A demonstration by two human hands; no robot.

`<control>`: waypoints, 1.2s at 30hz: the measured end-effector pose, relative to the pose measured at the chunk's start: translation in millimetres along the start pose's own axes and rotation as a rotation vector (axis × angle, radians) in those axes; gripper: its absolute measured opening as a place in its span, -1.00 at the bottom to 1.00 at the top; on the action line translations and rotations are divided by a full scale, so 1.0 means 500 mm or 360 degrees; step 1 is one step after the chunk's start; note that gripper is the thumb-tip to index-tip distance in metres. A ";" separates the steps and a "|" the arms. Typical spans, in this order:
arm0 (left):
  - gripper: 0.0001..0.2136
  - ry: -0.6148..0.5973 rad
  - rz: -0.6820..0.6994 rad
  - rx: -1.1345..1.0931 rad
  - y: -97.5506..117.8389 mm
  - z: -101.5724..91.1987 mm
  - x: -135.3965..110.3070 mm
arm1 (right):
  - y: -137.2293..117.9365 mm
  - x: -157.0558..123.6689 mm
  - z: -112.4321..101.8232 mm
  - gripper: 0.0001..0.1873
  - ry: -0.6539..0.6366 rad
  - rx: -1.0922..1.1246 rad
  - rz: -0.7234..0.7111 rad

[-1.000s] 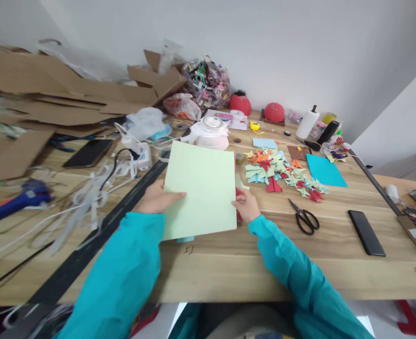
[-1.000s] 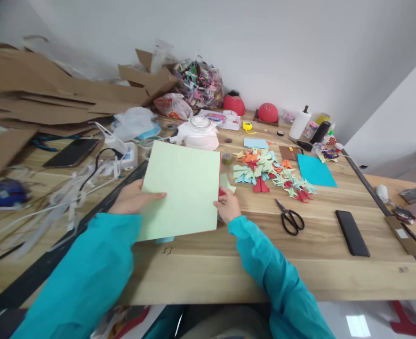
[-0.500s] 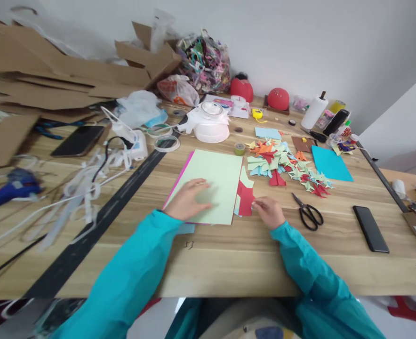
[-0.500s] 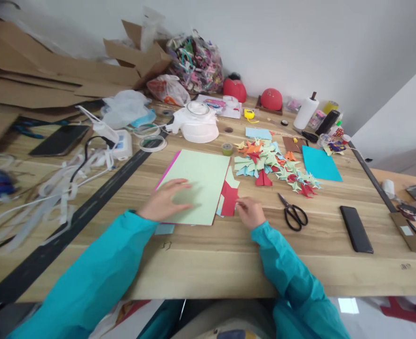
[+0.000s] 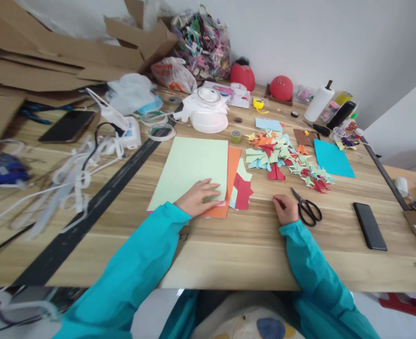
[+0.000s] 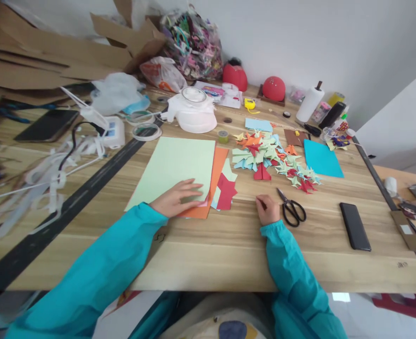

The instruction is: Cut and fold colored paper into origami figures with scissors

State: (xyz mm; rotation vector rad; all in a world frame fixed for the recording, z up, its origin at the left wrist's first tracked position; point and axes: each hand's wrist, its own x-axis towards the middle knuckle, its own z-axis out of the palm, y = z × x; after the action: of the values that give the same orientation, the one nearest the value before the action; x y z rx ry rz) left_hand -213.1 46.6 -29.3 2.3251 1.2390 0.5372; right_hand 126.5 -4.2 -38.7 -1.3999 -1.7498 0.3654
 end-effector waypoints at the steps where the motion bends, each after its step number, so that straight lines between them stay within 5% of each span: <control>1: -0.72 -0.0017 -0.0025 -0.0057 0.001 -0.001 -0.001 | -0.001 0.000 0.000 -0.79 -0.0008 0.0000 -0.0014; 4: -0.72 0.0073 -0.0157 -0.0254 0.012 0.006 -0.006 | -0.002 0.000 -0.002 -0.80 -0.0020 0.0010 -0.0025; 10: -0.79 0.0636 -0.0533 -0.0538 0.052 0.035 -0.005 | 0.000 0.003 -0.001 -0.81 -0.0012 0.0030 -0.0038; 17: -0.80 0.0773 -0.0820 -0.0716 0.060 0.029 -0.002 | 0.004 0.002 0.000 -0.81 -0.0037 0.0046 -0.0043; 26: -0.68 0.0888 -0.0824 -0.1140 0.077 0.027 -0.007 | 0.014 0.003 0.004 -0.83 -0.0009 0.0047 -0.0122; 33: -0.71 0.1018 -0.0852 -0.1003 0.082 0.024 -0.016 | 0.024 0.004 0.010 -0.83 0.0004 0.0081 -0.0145; 36: -0.73 0.1217 -0.0892 -0.0923 0.081 0.021 -0.018 | 0.025 0.005 0.012 -0.82 0.0006 0.0108 -0.0133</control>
State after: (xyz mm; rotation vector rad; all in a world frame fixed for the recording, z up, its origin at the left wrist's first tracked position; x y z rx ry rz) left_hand -184.8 16.7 -16.6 1.2250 1.6721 1.4127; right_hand 130.3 3.8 -49.8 -1.2745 -1.7703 0.3728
